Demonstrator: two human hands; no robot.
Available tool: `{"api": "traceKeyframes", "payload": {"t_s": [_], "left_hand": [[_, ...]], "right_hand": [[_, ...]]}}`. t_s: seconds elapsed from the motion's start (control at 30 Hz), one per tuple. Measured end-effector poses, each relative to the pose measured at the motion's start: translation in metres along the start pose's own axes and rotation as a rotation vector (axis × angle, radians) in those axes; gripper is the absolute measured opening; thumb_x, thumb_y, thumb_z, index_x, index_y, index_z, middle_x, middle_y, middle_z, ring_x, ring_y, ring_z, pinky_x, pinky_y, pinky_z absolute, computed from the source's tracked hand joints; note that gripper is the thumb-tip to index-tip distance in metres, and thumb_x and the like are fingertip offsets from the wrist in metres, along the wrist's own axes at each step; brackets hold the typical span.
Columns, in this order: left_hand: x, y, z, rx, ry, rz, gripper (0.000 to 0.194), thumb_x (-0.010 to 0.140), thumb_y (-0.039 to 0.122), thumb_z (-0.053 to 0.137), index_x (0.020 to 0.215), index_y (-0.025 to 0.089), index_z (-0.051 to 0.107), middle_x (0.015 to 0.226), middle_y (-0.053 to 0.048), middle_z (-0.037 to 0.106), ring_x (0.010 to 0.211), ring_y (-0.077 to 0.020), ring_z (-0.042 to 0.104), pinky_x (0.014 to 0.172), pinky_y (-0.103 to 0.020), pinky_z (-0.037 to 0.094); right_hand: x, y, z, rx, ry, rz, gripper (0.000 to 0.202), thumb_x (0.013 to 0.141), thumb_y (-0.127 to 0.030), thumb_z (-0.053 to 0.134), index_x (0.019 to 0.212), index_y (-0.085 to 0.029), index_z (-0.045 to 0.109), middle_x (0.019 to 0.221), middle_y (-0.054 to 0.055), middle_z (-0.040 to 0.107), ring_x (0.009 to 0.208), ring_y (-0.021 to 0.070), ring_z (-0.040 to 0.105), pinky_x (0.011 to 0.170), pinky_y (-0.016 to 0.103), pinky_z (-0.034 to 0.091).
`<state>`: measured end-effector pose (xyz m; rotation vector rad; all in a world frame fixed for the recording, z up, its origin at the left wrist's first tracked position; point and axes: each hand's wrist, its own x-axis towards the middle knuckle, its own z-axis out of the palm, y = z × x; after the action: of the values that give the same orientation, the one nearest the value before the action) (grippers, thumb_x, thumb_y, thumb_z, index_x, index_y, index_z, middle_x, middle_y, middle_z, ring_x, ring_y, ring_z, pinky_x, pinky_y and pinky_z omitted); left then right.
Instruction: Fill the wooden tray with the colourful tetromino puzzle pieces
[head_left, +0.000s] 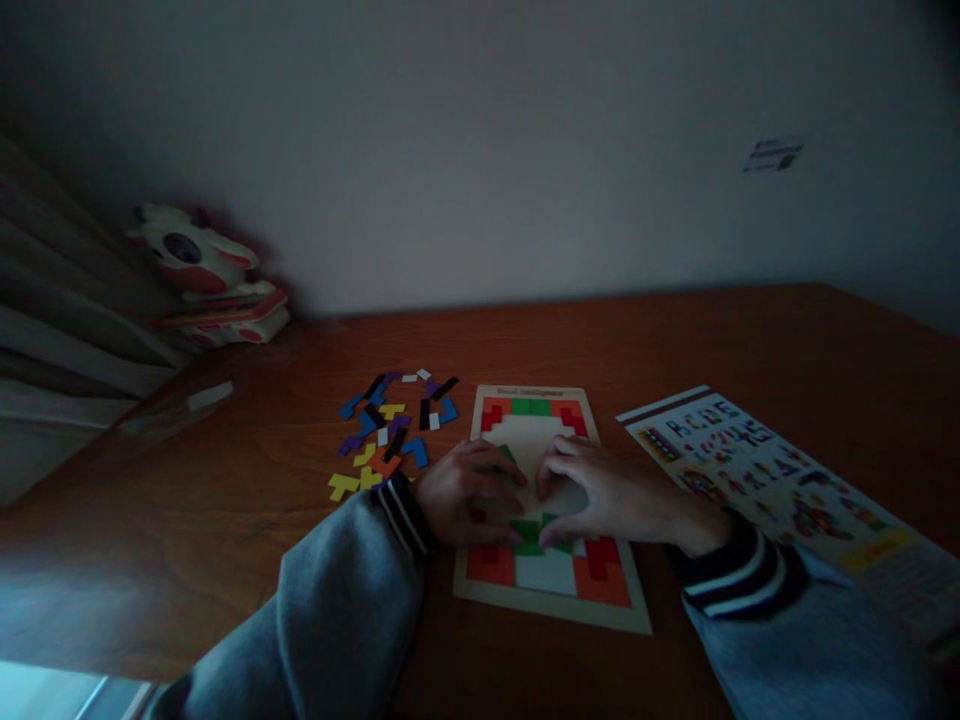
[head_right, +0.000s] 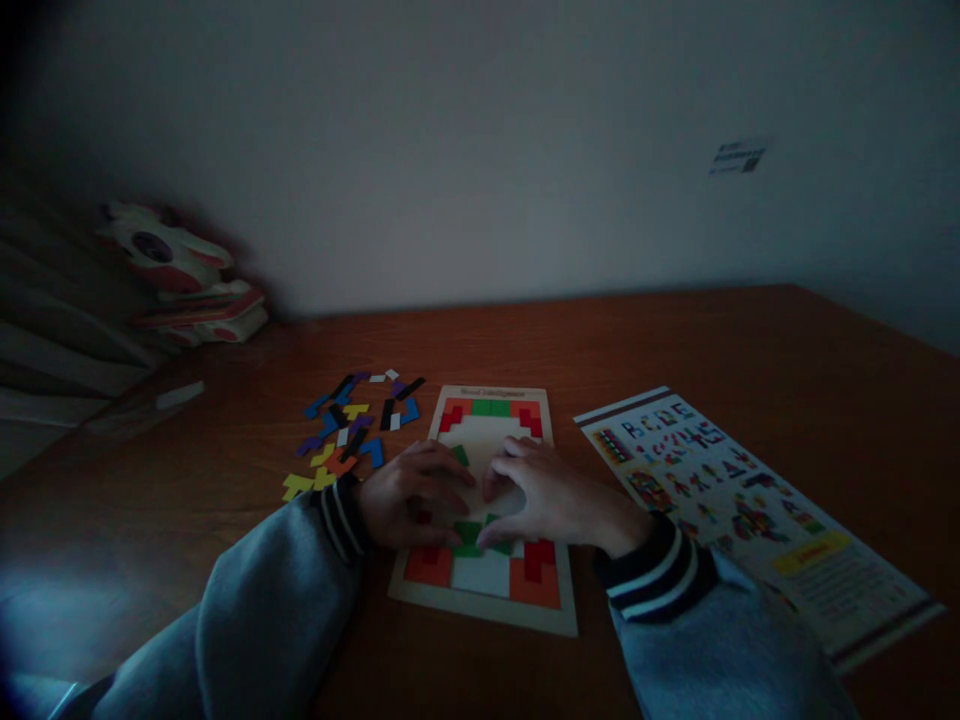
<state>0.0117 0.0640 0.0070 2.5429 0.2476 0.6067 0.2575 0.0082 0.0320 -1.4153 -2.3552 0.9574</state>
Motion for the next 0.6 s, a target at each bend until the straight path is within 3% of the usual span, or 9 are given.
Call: {"api": "traceKeyframes", "payload": {"t_s": [0.13, 0.3, 0.6], "left_hand": [[-0.001, -0.001, 0.000, -0.003, -0.002, -0.018, 0.029, 0.075, 0.044, 0.080, 0.094, 0.022, 0.075, 0.113, -0.008, 0.071, 0.105, -0.0255, 0.062, 0.095, -0.042, 0.045], [0.000, -0.001, 0.000, -0.005, -0.001, -0.011, 0.030, 0.075, 0.045, 0.081, 0.094, 0.022, 0.075, 0.112, -0.008, 0.071, 0.104, -0.0247, 0.062, 0.095, -0.041, 0.045], [0.000, 0.001, 0.000, 0.025, -0.023, -0.051, 0.033, 0.073, 0.051, 0.080, 0.090, 0.022, 0.076, 0.113, -0.009, 0.071, 0.108, -0.0264, 0.061, 0.097, -0.042, 0.043]], "right_hand": [[0.000, -0.003, -0.003, 0.029, -0.020, 0.022, 0.039, 0.079, -0.057, 0.072, 0.096, -0.022, 0.069, 0.106, 0.004, 0.058, 0.104, 0.0232, 0.054, 0.090, 0.036, 0.043], [0.002, -0.006, -0.001, -0.019, 0.005, 0.047, 0.041, 0.067, -0.051, 0.083, 0.093, -0.022, 0.068, 0.104, 0.004, 0.058, 0.105, 0.0250, 0.053, 0.088, 0.036, 0.042], [0.003, -0.001, 0.008, -0.087, 0.052, -0.013, 0.057, 0.060, -0.067, 0.079, 0.093, -0.021, 0.066, 0.105, 0.006, 0.057, 0.103, 0.0271, 0.052, 0.088, 0.040, 0.043]]}}
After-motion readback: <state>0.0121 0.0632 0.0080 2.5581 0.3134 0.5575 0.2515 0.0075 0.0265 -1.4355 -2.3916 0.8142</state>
